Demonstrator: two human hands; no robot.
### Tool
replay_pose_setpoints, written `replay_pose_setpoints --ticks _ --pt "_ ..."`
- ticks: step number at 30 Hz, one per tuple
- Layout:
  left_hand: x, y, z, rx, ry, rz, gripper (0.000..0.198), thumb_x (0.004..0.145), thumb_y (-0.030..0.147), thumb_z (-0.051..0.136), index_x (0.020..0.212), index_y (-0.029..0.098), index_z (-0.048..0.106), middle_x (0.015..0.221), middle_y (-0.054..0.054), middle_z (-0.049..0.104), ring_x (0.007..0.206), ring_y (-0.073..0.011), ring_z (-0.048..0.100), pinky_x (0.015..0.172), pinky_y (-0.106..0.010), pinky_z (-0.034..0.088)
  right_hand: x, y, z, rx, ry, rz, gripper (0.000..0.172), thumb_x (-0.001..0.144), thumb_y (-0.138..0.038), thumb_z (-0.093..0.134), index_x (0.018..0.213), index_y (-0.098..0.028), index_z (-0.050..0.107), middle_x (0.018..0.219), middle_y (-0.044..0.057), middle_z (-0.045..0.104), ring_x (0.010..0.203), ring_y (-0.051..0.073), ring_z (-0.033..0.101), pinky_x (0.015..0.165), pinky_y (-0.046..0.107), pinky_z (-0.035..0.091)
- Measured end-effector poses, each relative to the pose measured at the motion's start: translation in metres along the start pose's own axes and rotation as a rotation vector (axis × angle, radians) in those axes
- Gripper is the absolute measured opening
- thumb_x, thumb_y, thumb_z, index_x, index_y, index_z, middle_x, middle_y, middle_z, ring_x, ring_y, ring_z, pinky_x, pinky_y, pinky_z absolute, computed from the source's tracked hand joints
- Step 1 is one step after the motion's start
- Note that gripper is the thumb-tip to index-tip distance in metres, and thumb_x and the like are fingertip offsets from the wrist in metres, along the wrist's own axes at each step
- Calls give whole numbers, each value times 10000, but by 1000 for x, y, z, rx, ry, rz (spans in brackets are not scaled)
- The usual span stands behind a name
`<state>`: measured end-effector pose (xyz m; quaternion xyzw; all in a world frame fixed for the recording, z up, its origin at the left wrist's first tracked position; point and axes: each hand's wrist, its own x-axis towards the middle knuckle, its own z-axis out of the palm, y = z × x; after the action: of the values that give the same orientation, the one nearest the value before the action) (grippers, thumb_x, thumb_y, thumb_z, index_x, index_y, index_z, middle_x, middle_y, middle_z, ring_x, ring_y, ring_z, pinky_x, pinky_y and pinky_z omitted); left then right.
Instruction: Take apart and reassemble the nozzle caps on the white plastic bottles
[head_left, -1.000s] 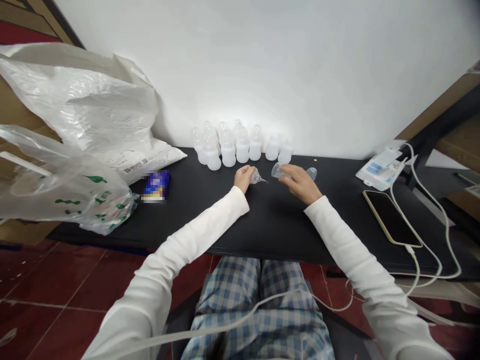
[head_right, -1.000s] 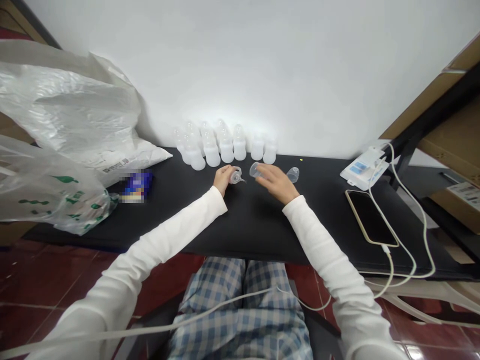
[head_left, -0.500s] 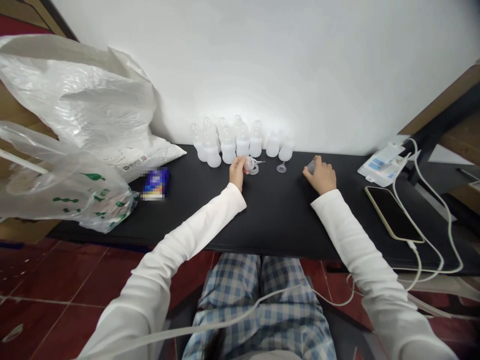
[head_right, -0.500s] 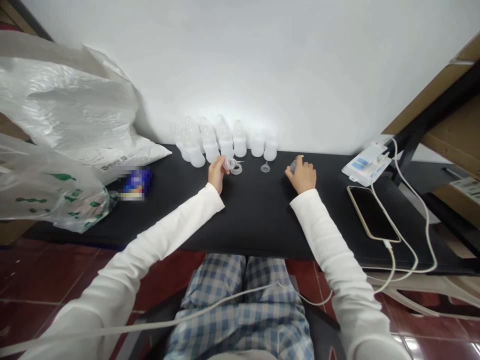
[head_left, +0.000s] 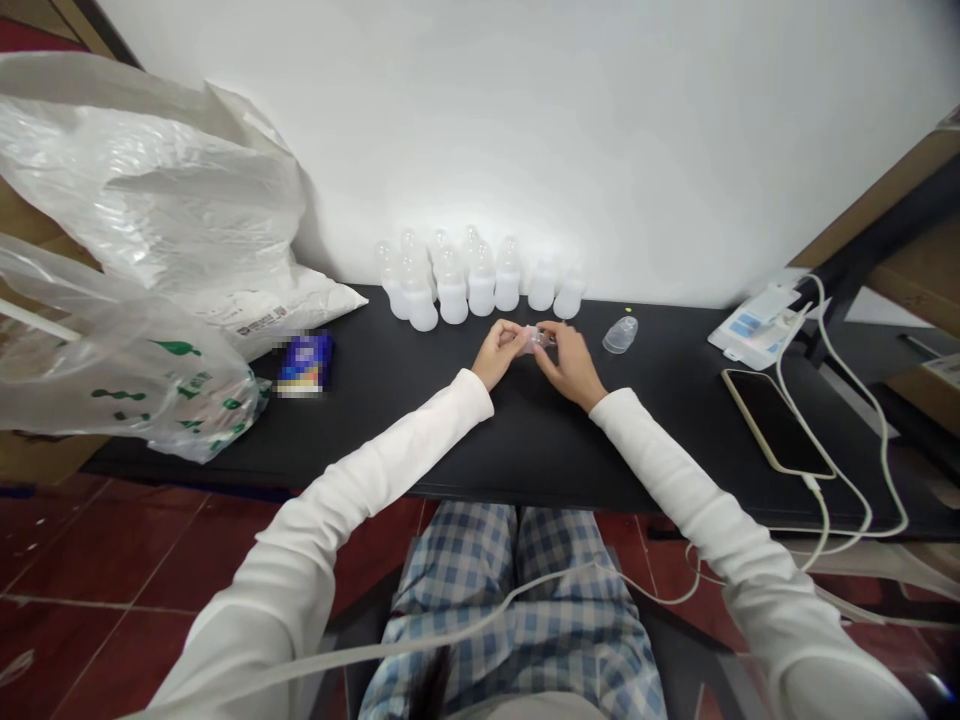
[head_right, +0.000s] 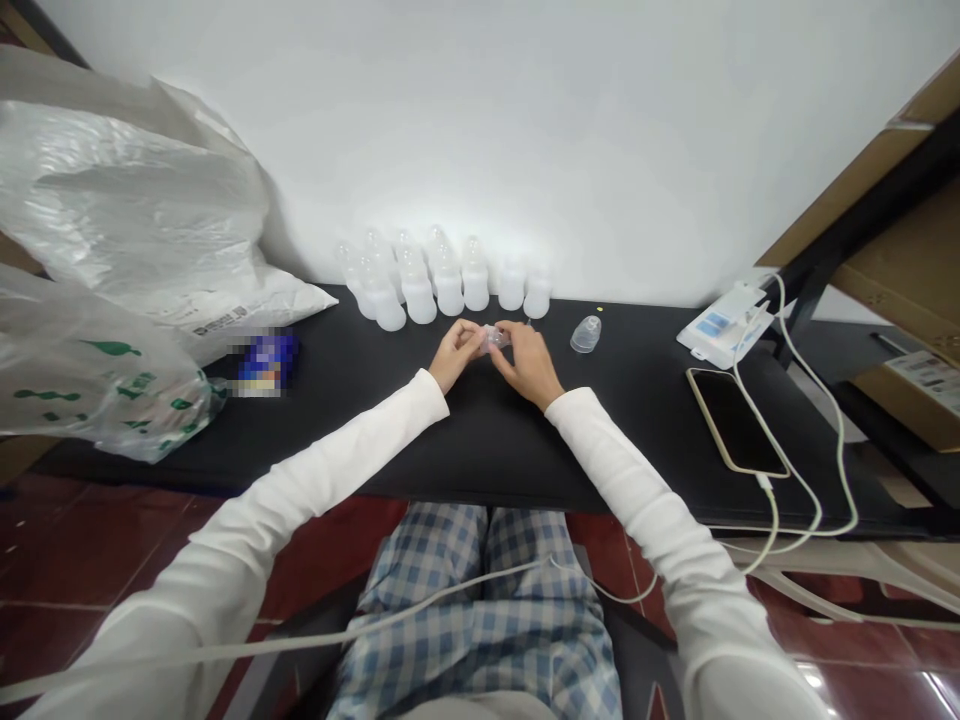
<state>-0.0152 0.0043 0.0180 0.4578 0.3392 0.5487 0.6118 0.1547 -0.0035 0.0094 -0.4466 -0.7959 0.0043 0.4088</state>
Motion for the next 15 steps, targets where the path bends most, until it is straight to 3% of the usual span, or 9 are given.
replay_pose_setpoints --ticks 3,6,11,15 --pt "0 -5 0 23 -22 -12 384 787 419 800 923 209 509 791 26 676 753 -114 682 748 -254 544 -3 -4 12 218 -31 68 402 970 -589 481 1094 -211 537 927 62 673 743 174 607 706 321 529" --pt "3 -8 -4 120 -53 31 307 855 434 728 976 212 555 745 28 655 629 -108 637 649 -241 516 -4 -1 14 299 -46 85 429 956 -650 472 941 -222 504 872 46 676 722 164 612 685 311 534" --pt "-2 0 -5 365 -45 121 269 964 411 572 821 195 646 661 13 583 554 -97 498 537 -224 392 -2 -3 11 206 -98 -5 426 1006 -606 388 846 -230 510 802 35 639 713 167 580 685 315 530" --pt "-5 1 0 321 -17 95 340 965 409 563 712 187 614 645 0 573 568 -102 499 517 -222 373 0 -6 4 76 -171 -160 399 1057 -474 325 887 -224 586 833 56 621 770 185 577 765 336 533"
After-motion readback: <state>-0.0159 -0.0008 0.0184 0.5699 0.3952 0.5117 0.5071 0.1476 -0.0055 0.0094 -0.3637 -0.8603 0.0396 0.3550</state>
